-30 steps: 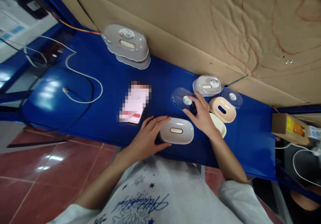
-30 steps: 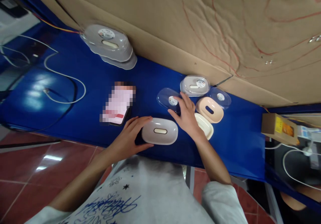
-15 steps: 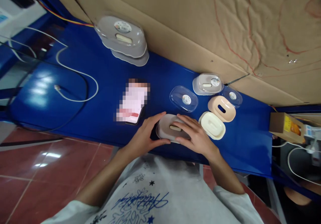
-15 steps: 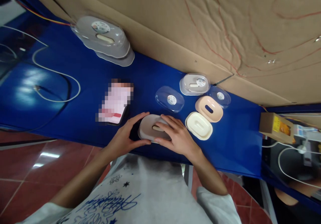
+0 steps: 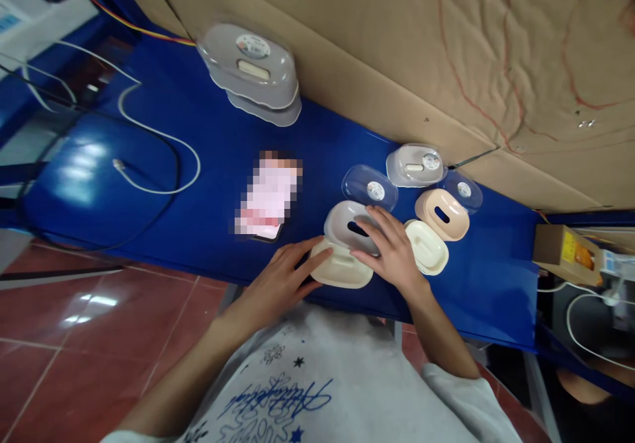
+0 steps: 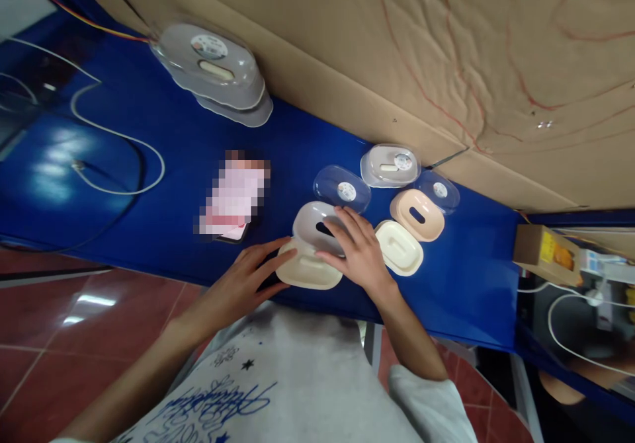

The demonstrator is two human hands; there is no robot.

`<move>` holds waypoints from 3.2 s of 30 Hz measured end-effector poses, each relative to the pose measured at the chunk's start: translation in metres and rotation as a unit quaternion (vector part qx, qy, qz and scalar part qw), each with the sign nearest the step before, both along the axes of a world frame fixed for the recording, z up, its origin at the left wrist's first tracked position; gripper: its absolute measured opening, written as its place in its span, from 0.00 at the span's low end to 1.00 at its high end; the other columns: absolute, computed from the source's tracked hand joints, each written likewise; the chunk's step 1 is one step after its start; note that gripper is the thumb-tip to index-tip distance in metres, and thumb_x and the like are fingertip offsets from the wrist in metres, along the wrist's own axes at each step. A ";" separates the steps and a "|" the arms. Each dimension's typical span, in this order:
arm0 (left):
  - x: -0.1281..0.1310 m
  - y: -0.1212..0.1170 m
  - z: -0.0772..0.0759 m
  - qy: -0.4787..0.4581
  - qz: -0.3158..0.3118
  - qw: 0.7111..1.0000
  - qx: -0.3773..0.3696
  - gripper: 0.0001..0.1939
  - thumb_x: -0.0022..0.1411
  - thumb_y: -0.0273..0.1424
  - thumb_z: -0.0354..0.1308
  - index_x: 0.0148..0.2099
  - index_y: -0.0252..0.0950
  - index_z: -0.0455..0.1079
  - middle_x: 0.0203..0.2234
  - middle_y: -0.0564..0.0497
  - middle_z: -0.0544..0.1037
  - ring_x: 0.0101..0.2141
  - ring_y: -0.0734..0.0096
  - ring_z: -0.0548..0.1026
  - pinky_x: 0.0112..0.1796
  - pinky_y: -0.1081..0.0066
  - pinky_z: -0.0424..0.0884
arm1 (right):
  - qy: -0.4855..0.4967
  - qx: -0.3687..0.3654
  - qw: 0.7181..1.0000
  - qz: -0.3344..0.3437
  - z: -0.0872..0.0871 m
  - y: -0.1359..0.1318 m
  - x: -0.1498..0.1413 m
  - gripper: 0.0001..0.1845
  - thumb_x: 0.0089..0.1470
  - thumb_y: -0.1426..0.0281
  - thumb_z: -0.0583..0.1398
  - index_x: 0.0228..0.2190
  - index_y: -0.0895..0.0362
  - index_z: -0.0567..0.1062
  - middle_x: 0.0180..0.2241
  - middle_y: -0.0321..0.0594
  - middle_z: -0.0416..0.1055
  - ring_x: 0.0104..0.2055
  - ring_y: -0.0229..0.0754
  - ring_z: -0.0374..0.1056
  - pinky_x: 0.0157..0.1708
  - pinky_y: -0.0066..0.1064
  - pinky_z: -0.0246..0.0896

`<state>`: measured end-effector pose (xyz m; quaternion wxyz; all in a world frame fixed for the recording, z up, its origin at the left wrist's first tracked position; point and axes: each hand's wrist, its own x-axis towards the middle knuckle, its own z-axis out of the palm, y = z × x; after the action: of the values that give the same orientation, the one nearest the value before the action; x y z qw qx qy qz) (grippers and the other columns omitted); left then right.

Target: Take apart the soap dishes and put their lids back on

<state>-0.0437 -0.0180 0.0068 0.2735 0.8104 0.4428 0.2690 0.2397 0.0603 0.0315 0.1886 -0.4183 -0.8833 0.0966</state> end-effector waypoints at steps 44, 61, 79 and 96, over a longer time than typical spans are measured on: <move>-0.010 -0.020 0.018 -0.539 0.230 0.495 -0.642 0.21 0.68 0.41 0.65 0.58 0.37 0.80 0.52 0.40 0.86 0.58 0.43 0.81 0.55 0.54 0.80 | -0.025 -0.087 0.996 0.003 0.013 -0.027 -0.015 0.31 0.74 0.64 0.58 0.74 0.46 0.61 0.66 0.43 0.75 0.69 0.54 0.69 0.71 0.59 0.58; 0.035 0.018 0.027 -0.613 0.184 0.527 -0.559 0.27 0.68 0.49 0.65 0.61 0.38 0.75 0.56 0.39 0.81 0.59 0.45 0.77 0.56 0.51 0.79 | 0.010 -0.067 0.990 0.126 0.026 -0.041 -0.010 0.36 0.71 0.73 0.62 0.73 0.41 0.61 0.65 0.32 0.75 0.67 0.44 0.72 0.71 0.50 0.67; 0.038 0.024 0.023 -0.614 0.250 0.495 -0.561 0.22 0.60 0.38 0.73 0.54 0.34 0.79 0.48 0.42 0.85 0.51 0.56 0.82 0.46 0.67 0.82 | 0.072 -0.074 0.988 0.117 0.022 -0.016 -0.001 0.34 0.75 0.63 0.57 0.76 0.42 0.54 0.74 0.37 0.63 0.77 0.51 0.56 0.73 0.55 0.63; 0.031 0.024 0.033 -0.599 0.263 0.433 -0.620 0.22 0.70 0.46 0.64 0.56 0.36 0.81 0.46 0.44 0.87 0.48 0.55 0.83 0.42 0.67 0.80 | 0.078 -0.133 0.987 -0.052 0.016 0.034 -0.007 0.34 0.65 0.54 0.66 0.68 0.46 0.65 0.70 0.51 0.63 0.73 0.60 0.62 0.69 0.62 0.61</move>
<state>-0.0132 0.0063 0.0399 0.8152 -0.0962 0.4083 0.3994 0.2328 0.0942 0.0472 0.2047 -0.4764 -0.8220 0.2356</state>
